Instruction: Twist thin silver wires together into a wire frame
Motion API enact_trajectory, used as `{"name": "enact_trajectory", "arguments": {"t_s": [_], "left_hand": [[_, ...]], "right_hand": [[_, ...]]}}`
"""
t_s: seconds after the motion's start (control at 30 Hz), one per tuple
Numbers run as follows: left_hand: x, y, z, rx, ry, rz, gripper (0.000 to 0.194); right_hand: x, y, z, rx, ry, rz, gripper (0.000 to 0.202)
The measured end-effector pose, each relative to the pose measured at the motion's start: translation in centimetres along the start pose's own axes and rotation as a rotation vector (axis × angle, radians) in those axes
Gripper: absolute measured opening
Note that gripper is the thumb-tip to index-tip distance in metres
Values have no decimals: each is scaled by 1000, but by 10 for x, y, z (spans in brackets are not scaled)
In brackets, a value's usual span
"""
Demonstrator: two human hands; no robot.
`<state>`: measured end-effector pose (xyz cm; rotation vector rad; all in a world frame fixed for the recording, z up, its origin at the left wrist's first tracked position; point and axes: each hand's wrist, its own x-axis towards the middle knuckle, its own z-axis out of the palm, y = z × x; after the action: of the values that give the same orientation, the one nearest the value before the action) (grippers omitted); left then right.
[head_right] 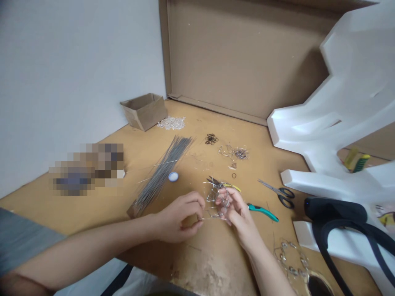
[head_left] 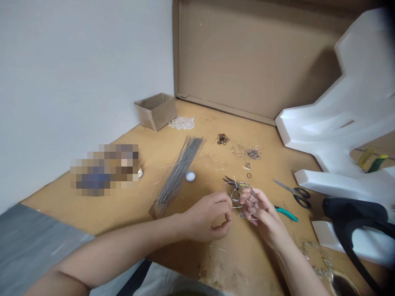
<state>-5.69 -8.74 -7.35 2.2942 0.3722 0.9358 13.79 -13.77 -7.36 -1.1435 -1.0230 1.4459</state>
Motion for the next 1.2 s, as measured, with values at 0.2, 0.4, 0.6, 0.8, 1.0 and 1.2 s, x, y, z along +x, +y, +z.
{"name": "enact_trajectory", "arguments": {"t_s": [0.2,0.4,0.6,0.8,1.0,1.2], "left_hand": [[-1,-1,-3,124,-36,22,11],[0,-3,-10,-115,-44,-140,35],[2,0,-7,-338,2,-399,25],[4,-3,-2,-433,52,-563,30],[0,-4,7,-212,49,-592,22],[-1,-5,4,-45,21,-453,11]], "right_hand": [[1,11,1,6,-37,3,33],[0,9,3,14,17,-53,36],[0,10,3,-39,-82,-33,37],[-1,5,7,-190,-144,-18,35],[-3,6,16,-252,-159,-85,31],[-2,13,14,-287,-160,-112,33]]}}
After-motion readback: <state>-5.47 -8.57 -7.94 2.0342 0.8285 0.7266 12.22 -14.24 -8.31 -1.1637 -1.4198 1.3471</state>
